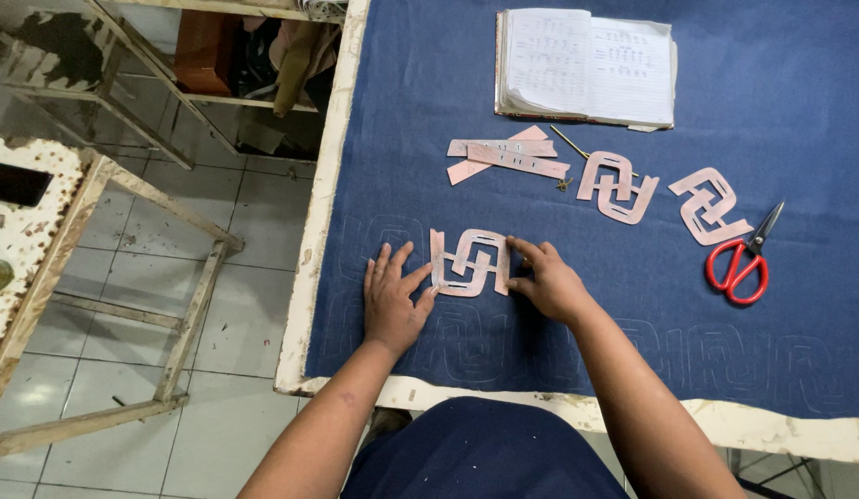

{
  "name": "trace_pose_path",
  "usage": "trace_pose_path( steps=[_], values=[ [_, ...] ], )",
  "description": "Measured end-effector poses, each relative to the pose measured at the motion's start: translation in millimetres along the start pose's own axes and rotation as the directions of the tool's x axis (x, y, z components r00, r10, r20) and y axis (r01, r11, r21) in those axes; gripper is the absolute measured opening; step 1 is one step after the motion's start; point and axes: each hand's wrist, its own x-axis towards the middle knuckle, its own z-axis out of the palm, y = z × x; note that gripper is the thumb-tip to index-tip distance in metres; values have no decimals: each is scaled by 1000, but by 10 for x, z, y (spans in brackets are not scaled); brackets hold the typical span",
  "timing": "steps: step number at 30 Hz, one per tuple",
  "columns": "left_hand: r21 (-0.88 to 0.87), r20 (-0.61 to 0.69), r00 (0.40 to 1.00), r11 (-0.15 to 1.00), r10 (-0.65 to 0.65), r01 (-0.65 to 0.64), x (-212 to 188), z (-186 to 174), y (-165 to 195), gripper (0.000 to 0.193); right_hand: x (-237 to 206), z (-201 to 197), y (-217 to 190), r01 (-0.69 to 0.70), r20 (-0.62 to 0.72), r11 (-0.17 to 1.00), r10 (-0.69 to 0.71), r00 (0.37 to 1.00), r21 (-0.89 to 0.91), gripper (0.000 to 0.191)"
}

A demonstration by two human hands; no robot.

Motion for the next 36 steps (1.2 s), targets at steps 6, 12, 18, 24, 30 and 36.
trace_pose_path(
  steps=[6, 12, 18, 24, 30, 36],
  values=[
    [8, 12, 1000, 1000, -13, 13, 3, 8, -2, 37, -3, 7, -1, -4, -1, 1000, 4, 1000, 8, 74],
    [8, 3, 1000, 1000, -1, 1, 4, 4, -7, 37, -6, 8, 10, -4, 2, 1000, 4, 1000, 3, 75],
    [8, 6, 1000, 1000, -6, 6, 1, 12, -8, 38, -10, 4, -1, 10, -3, 1000, -10, 1000, 4, 74],
    [0, -14, 1000, 1000, 14, -14, -4, 3, -3, 37, -21, 3, -12, 1, 4, 1000, -1, 1000, 18, 74],
    [95, 81, 997, 995, 11, -18, -2, 49, 98, 31, -22, 11, -23, 35, -29, 999, -35, 999, -14, 74],
    [448, 278, 945, 846, 175, -289, -38, 235, 264, 46, 63, 35, -277, 241, -327, 971, -228, 917, -1, 26]
  ],
)
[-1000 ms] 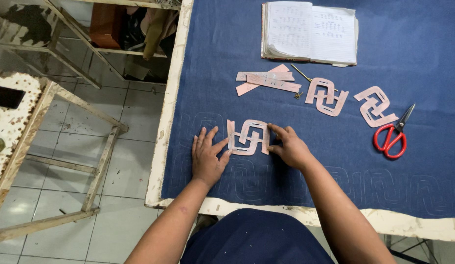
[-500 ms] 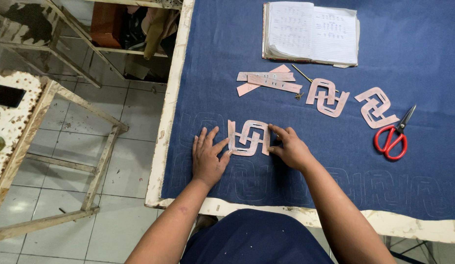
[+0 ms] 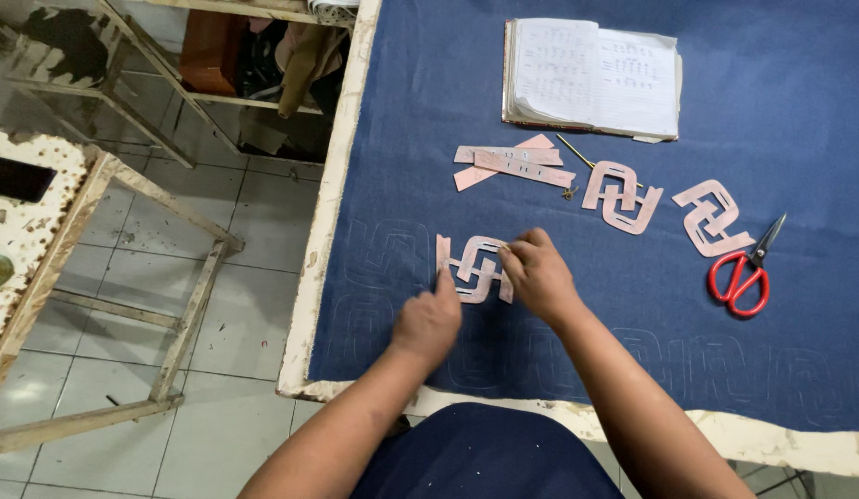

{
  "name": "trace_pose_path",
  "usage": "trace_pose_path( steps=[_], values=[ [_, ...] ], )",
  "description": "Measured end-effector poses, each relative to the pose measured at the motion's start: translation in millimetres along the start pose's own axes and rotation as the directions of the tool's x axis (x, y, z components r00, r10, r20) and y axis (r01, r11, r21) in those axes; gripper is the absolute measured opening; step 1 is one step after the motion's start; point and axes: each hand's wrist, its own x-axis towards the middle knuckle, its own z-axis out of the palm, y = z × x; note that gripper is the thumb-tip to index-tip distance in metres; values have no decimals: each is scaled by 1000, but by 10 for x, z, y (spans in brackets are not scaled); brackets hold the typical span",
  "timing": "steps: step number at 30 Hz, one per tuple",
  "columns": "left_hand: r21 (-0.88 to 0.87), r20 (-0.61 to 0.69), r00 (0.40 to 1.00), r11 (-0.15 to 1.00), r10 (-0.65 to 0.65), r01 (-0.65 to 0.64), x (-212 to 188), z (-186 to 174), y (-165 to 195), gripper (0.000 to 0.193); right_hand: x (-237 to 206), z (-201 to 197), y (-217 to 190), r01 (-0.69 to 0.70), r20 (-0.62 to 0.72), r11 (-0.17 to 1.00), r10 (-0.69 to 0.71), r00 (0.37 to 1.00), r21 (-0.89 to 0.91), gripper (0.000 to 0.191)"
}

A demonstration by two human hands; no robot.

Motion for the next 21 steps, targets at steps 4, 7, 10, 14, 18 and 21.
trace_pose_path(
  steps=[4, 7, 10, 14, 18, 21],
  values=[
    [-30, 18, 991, 991, -132, 133, 44, 60, 179, 64, 125, 103, -338, 150, -5, 982, -150, 989, 117, 24],
    [-134, 208, 973, 983, -96, 126, 65, 85, 163, 70, 207, 159, -521, 107, 203, 983, -136, 970, 148, 24],
    [144, 59, 992, 983, 107, -115, 50, 108, 137, 56, 262, 204, -586, 139, 337, 976, -189, 922, 167, 24],
    [100, 269, 955, 983, 123, -155, 44, 120, 115, 46, 282, 274, -580, 297, 329, 948, -317, 890, 111, 24],
    [85, 247, 962, 986, 121, -146, 51, 80, 99, 43, 319, 288, -594, 443, 310, 896, -428, 849, 22, 19],
    [-77, 182, 983, 997, -1, 15, 34, 46, 81, 61, 410, 287, -657, 430, 286, 900, -394, 874, -74, 17]
  ],
)
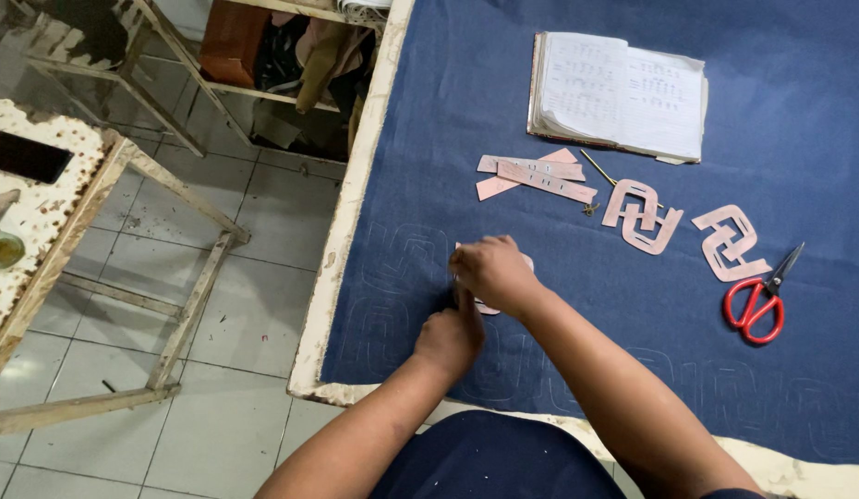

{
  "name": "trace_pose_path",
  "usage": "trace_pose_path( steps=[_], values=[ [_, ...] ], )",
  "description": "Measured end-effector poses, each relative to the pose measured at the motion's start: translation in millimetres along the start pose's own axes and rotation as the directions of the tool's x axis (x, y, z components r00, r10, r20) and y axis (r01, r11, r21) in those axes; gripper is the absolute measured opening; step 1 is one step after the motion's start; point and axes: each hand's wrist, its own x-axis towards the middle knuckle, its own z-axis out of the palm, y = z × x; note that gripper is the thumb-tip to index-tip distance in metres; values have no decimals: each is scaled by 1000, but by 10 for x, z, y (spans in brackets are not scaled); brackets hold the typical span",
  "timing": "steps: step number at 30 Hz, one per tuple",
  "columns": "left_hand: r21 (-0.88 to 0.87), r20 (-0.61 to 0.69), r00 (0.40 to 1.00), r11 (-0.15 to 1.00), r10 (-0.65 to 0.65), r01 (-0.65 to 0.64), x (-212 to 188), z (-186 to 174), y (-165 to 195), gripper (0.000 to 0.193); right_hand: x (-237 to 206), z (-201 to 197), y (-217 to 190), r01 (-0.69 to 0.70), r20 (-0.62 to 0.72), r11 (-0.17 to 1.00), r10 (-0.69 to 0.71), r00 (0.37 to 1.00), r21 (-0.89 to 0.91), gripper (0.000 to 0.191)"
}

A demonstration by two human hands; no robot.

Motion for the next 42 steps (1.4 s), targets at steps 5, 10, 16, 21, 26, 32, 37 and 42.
trace_pose_path(
  steps=[5, 10, 16, 21, 26, 32, 37, 42],
  values=[
    [-212, -134, 981, 971, -144, 113, 11, 31, -24, 63, 189, -122, 43, -9, -225, 999, 17, 974, 38, 14],
    [41, -240, 968, 997, 67, -59, 49, 56, -90, 32, 178, -149, 56, -51, -183, 992, 71, 981, 113, 15],
    [-150, -215, 973, 987, -87, 55, 104, -75, -188, 20, 180, -135, 80, -57, -202, 991, 81, 976, 123, 14],
    [-156, -337, 938, 987, -76, 24, 129, -136, -280, 28, 127, -82, 79, -33, -274, 991, 68, 959, 131, 13],
    [-202, -198, 974, 977, -106, 65, 126, -189, -285, 25, 102, -46, 106, -54, -291, 986, 98, 952, 157, 14],
    [-246, -159, 979, 966, -126, 84, 95, -249, -284, 22, 20, -80, 240, -104, -230, 988, 128, 965, 114, 17],
    [-286, -182, 974, 955, -137, 81, 92, -226, -296, 18, -59, -85, 289, -176, -227, 966, 218, 949, 189, 15],
    [-327, -255, 960, 945, -114, 26, 70, -184, -365, 13, -140, -10, 304, -115, -266, 971, 170, 949, 210, 15]
  ],
)
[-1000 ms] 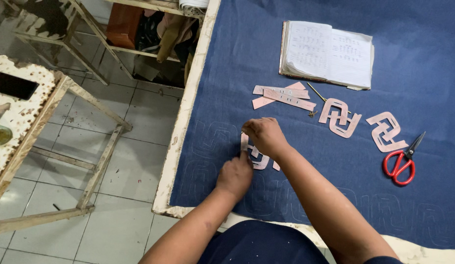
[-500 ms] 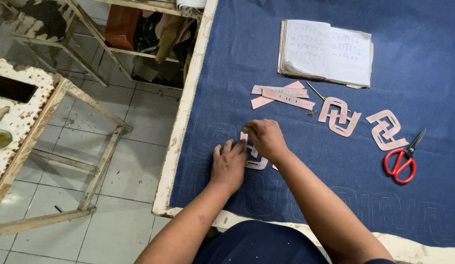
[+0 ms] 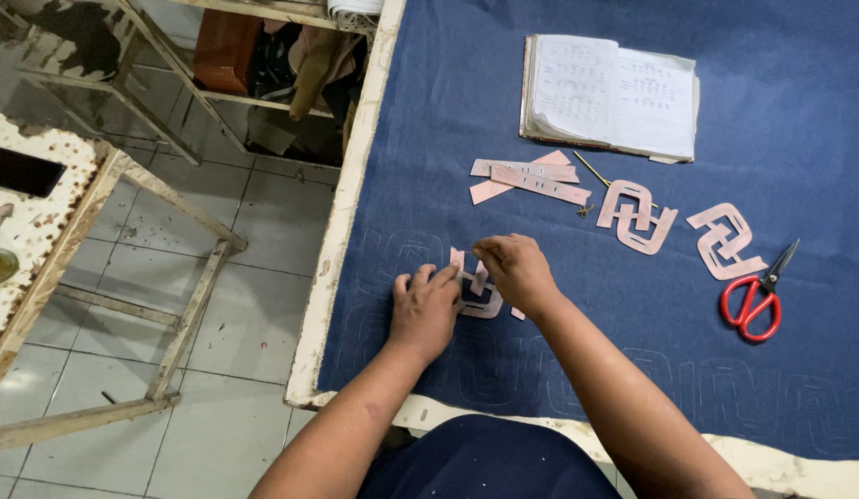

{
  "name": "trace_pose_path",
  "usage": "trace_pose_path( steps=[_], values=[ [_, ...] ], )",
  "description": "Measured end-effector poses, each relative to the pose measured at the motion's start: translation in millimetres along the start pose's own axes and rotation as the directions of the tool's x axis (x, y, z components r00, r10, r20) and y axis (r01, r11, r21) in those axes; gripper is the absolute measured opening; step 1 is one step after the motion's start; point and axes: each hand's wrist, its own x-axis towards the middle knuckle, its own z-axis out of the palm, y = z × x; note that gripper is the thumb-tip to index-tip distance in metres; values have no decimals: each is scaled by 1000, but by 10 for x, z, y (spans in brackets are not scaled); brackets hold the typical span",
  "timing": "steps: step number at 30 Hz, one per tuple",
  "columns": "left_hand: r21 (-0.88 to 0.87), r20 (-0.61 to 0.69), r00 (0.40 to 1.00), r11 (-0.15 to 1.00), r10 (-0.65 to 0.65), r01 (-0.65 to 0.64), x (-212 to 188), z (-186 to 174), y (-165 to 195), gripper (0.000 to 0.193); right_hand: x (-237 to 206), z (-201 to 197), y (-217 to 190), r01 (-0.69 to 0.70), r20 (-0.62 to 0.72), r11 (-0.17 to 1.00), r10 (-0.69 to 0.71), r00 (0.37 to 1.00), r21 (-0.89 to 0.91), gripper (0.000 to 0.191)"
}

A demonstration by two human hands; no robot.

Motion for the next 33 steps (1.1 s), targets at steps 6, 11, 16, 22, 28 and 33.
trace_pose_path(
  steps=[6, 11, 16, 22, 28, 33],
  values=[
    [-10, -22, 1000, 1000, 16, -16, -6, 40, -36, 12, -163, 66, 14, 169, -21, 985, -170, 985, -35, 14],
    [-14, -36, 999, 1000, 24, -24, -5, 32, -51, 15, -239, 23, -1, -102, 100, 993, 96, 990, 58, 18],
    [-44, -45, 999, 999, 27, -29, -12, 8, -47, 19, -349, 62, -17, -215, 113, 949, 193, 975, 229, 20],
    [-12, 7, 1000, 1000, 10, -10, 1, -22, -24, 20, -597, 86, -10, -17, 116, 995, 5, 993, 101, 19],
    [66, 69, 998, 998, -2, -2, 22, -47, 8, 16, -651, -122, 80, 10, 145, 994, 6, 989, -109, 16],
    [100, 46, 999, 994, 29, -34, 45, -54, 32, 20, -585, -157, 126, 3, 47, 996, 1, 999, -87, 16]
  ],
)
